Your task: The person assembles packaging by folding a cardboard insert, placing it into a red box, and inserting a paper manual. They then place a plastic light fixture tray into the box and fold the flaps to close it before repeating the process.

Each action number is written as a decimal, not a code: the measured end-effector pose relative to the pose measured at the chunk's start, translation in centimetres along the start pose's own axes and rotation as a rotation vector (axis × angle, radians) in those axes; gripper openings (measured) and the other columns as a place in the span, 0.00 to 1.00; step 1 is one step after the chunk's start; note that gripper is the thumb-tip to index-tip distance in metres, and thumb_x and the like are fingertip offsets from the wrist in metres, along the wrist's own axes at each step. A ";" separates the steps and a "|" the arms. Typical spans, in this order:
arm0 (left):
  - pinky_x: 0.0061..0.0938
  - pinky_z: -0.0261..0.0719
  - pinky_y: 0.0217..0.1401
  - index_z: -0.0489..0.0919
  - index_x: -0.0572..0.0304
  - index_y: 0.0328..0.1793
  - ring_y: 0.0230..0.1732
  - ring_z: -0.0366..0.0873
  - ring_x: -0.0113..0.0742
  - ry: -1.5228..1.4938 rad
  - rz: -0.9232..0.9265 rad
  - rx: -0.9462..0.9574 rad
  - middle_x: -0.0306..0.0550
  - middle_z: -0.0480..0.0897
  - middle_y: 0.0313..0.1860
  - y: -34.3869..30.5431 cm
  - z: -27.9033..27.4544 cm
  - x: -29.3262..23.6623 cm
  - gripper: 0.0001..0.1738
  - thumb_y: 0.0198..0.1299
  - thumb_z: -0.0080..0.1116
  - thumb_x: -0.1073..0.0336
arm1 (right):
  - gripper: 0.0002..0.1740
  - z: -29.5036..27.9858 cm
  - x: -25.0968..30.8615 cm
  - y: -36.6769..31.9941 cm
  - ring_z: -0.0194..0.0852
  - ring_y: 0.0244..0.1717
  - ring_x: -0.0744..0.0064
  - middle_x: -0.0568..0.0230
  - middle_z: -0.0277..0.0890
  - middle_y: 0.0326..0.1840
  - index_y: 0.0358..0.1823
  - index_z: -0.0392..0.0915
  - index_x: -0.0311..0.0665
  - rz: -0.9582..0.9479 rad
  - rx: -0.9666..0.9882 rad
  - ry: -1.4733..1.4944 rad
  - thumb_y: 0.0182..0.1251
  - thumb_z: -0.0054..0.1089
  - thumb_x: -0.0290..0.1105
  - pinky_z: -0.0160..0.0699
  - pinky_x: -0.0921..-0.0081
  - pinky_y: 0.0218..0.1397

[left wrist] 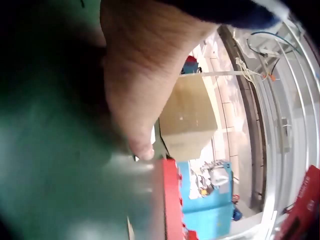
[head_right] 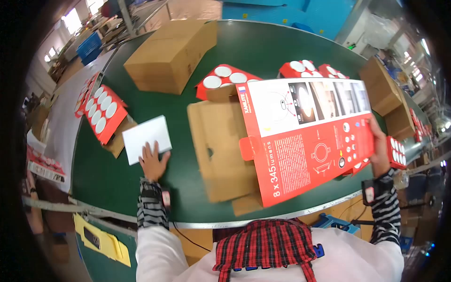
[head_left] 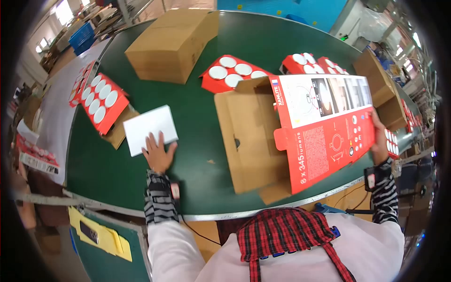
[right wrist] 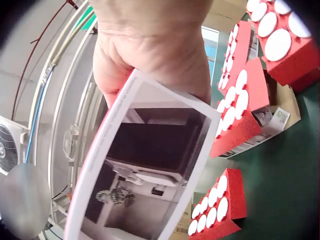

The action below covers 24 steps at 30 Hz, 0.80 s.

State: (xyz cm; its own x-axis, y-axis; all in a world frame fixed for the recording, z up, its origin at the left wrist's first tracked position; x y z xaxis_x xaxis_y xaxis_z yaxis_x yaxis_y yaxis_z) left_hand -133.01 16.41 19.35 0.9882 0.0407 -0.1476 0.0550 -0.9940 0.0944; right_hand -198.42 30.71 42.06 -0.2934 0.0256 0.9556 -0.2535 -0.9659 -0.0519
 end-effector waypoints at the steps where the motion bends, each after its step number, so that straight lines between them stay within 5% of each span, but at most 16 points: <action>1: 0.64 0.41 0.72 0.61 0.46 0.75 0.77 0.47 0.59 -0.041 0.106 -0.022 0.61 0.52 0.77 -2.2 -0.3 -2.5 0.43 0.59 0.47 0.31 | 0.24 -0.9 -1.5 0.8 0.75 0.56 0.70 0.58 0.73 0.60 0.65 0.64 0.37 0.050 -0.006 0.054 0.71 0.52 0.38 0.76 0.70 0.60; 4: 0.65 0.40 0.71 0.65 0.48 0.72 0.77 0.48 0.57 -0.180 0.291 0.079 0.60 0.56 0.75 -9.7 -1.6 -9.4 0.41 0.56 0.54 0.37 | 0.22 0.8 -4.8 4.0 0.77 0.54 0.70 0.59 0.75 0.58 0.64 0.66 0.38 0.114 0.064 0.151 0.72 0.51 0.36 0.78 0.70 0.58; 5: 0.58 0.50 0.72 0.66 0.51 0.71 0.74 0.56 0.53 -0.251 0.399 0.204 0.60 0.60 0.73 -11.5 -0.9 -10.1 0.36 0.57 0.60 0.49 | 0.22 2.4 -5.5 5.1 0.77 0.54 0.70 0.59 0.74 0.58 0.64 0.65 0.37 0.093 0.088 0.134 0.72 0.50 0.35 0.78 0.71 0.58; 7: 0.45 0.62 0.69 0.66 0.59 0.70 0.69 0.66 0.49 -0.972 0.004 0.236 0.60 0.66 0.69 -11.7 -3.4 -6.8 0.33 0.58 0.62 0.64 | 0.23 6.7 -6.8 7.1 0.78 0.54 0.70 0.58 0.73 0.60 0.65 0.64 0.36 0.121 0.112 0.131 0.71 0.51 0.35 0.79 0.72 0.56; 8: 0.36 0.69 0.64 0.68 0.66 0.66 0.63 0.71 0.49 -1.161 -0.129 -0.129 0.60 0.70 0.66 -11.7 -7.3 -3.9 0.29 0.57 0.60 0.72 | 0.24 9.1 -7.3 8.1 0.77 0.54 0.71 0.58 0.72 0.60 0.66 0.63 0.35 0.162 0.204 0.082 0.71 0.51 0.34 0.79 0.72 0.56; 9: 0.38 0.65 0.67 0.71 0.70 0.61 0.66 0.67 0.53 -1.209 -0.195 -0.438 0.60 0.68 0.67 -12.6 -11.6 -1.7 0.24 0.58 0.59 0.72 | 0.26 11.7 -7.8 8.8 0.77 0.55 0.71 0.58 0.71 0.61 0.67 0.62 0.35 0.196 0.298 0.036 0.70 0.51 0.34 0.79 0.73 0.57; 11: 0.40 0.59 0.71 0.74 0.58 0.62 0.69 0.64 0.47 -0.707 0.078 -0.597 0.55 0.68 0.67 -14.1 -19.9 -3.3 0.25 0.55 0.62 0.70 | 0.27 16.9 -9.2 10.3 0.77 0.55 0.72 0.58 0.71 0.61 0.68 0.61 0.34 0.255 0.440 -0.066 0.70 0.52 0.35 0.79 0.74 0.57; 13: 0.47 0.55 0.72 0.78 0.50 0.58 0.70 0.61 0.49 -0.217 0.650 -0.303 0.52 0.68 0.67 -15.2 -20.9 -8.9 0.25 0.50 0.65 0.66 | 0.28 21.2 -12.4 12.7 0.77 0.55 0.73 0.57 0.71 0.62 0.68 0.61 0.32 0.324 0.612 -0.135 0.70 0.52 0.35 0.78 0.73 0.57; 15: 0.52 0.57 0.70 0.80 0.43 0.53 0.67 0.64 0.47 -0.126 0.797 -0.256 0.48 0.70 0.65 -16.3 -19.8 -10.2 0.21 0.49 0.65 0.63 | 0.29 27.1 -15.0 13.5 0.75 0.56 0.73 0.58 0.71 0.62 0.67 0.62 0.33 0.357 0.780 -0.185 0.69 0.53 0.37 0.75 0.73 0.59; 17: 0.45 0.68 0.63 0.80 0.43 0.53 0.60 0.72 0.44 -0.090 0.942 -0.207 0.44 0.75 0.61 -17.3 -18.4 -10.0 0.19 0.53 0.59 0.65 | 0.29 33.6 -11.7 10.6 0.73 0.58 0.73 0.58 0.72 0.60 0.66 0.65 0.34 -1.003 1.420 -0.481 0.67 0.55 0.40 0.72 0.74 0.60; 19: 0.43 0.71 0.60 0.80 0.48 0.51 0.56 0.74 0.42 -0.158 0.941 -0.118 0.43 0.77 0.56 -17.2 -17.0 -9.1 0.19 0.51 0.58 0.66 | 0.29 37.6 -18.7 13.1 0.73 0.58 0.73 0.57 0.75 0.58 0.64 0.70 0.35 0.215 1.041 -0.551 0.65 0.57 0.42 0.71 0.76 0.59; 23: 0.37 0.77 0.50 0.82 0.58 0.44 0.47 0.78 0.42 -0.259 0.869 -0.028 0.43 0.80 0.44 -17.4 -13.3 -7.8 0.17 0.44 0.65 0.69 | 0.28 42.9 -22.4 13.3 0.75 0.54 0.69 0.54 0.76 0.57 0.62 0.72 0.36 0.082 1.091 -0.830 0.63 0.59 0.42 0.72 0.74 0.56; 24: 0.39 0.76 0.54 0.81 0.60 0.42 0.51 0.77 0.44 -0.338 0.770 -0.008 0.46 0.80 0.46 -17.1 -12.1 -6.9 0.14 0.46 0.65 0.71 | 0.28 43.0 -23.7 14.8 0.75 0.55 0.66 0.55 0.75 0.59 0.62 0.71 0.36 -0.085 1.029 -0.934 0.63 0.59 0.41 0.72 0.72 0.57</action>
State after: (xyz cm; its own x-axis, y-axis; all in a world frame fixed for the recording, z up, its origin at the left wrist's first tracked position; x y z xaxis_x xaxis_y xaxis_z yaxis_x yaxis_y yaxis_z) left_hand -139.07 34.33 30.69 0.6545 -0.6823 -0.3258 -0.6145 -0.7311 0.2966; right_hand -155.60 4.74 31.15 0.5086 0.3080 0.8040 0.6651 -0.7336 -0.1396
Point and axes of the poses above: each hand's wrist, its own y-axis towards the middle knuckle, its own z-axis out of the palm, x = y × z, the point moved 8 cm from there along y, towards the middle knuckle
